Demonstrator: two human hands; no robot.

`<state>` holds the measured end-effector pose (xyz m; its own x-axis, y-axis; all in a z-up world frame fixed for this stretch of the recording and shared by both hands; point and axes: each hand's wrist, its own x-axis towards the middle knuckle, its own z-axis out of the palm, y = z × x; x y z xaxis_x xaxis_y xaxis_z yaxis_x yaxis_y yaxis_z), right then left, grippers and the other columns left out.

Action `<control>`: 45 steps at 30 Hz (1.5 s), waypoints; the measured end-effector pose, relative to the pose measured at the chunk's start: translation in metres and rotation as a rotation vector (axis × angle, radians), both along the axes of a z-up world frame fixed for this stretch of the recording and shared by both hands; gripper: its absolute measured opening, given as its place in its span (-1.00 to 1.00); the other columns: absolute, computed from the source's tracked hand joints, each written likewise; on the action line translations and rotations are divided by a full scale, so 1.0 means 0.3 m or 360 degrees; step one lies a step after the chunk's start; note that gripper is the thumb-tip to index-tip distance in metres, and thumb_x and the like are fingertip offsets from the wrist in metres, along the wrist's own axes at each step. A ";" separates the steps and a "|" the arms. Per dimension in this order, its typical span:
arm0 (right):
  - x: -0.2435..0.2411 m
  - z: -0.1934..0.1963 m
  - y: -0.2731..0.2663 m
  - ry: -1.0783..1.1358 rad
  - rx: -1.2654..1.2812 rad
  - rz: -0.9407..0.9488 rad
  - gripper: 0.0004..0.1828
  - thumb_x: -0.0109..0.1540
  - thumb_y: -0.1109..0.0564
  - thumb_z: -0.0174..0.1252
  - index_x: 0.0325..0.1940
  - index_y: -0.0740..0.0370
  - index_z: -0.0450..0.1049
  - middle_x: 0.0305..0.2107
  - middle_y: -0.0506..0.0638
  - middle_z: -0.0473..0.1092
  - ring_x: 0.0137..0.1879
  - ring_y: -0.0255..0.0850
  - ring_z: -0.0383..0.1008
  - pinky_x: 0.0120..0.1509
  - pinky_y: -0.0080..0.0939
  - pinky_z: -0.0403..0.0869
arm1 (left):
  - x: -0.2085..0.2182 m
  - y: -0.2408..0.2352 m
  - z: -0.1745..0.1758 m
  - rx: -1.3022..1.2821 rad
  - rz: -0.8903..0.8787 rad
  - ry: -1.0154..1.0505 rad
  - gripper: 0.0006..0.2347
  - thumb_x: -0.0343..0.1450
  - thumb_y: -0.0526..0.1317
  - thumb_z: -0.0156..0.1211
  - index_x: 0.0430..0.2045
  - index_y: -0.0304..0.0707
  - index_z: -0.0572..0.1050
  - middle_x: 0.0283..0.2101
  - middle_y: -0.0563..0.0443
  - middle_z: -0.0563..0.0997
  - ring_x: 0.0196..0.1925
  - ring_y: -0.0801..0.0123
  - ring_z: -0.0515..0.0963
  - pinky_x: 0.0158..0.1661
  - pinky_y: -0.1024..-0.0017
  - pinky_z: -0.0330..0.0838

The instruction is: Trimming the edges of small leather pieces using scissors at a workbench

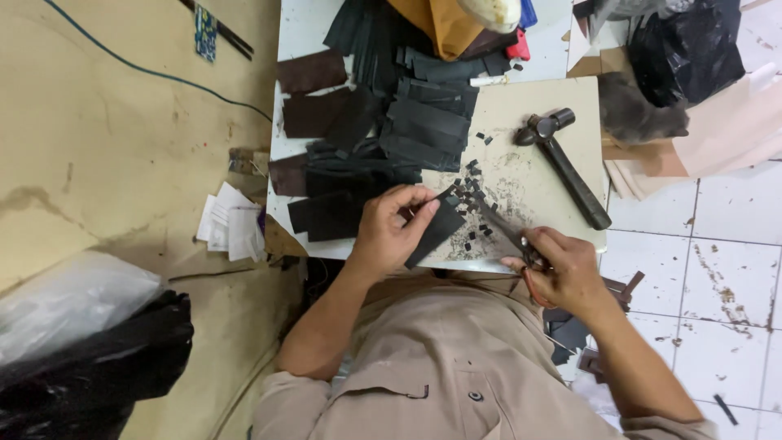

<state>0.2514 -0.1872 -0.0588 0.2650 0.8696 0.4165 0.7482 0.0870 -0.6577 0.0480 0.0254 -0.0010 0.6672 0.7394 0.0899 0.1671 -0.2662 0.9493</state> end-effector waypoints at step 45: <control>0.081 0.159 0.030 0.0241 -0.0287 0.0457 -0.66 0.18 -0.11 0.30 -0.25 0.23 0.55 -0.76 -0.03 0.39 -0.76 -0.17 0.42 -0.64 -0.28 0.37 | 0.008 -0.108 0.069 -0.0085 -0.0002 -0.0396 -0.97 0.37 -0.41 0.36 -0.41 -0.43 0.64 -0.57 -0.08 0.60 -0.46 0.44 0.59 -0.35 0.43 0.51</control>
<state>0.2757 -0.1781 -0.0110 0.0464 0.9733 0.2248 0.6031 0.1521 -0.7830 0.0504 -0.0070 0.0197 0.6304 0.7466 0.2124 -0.0738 -0.2148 0.9739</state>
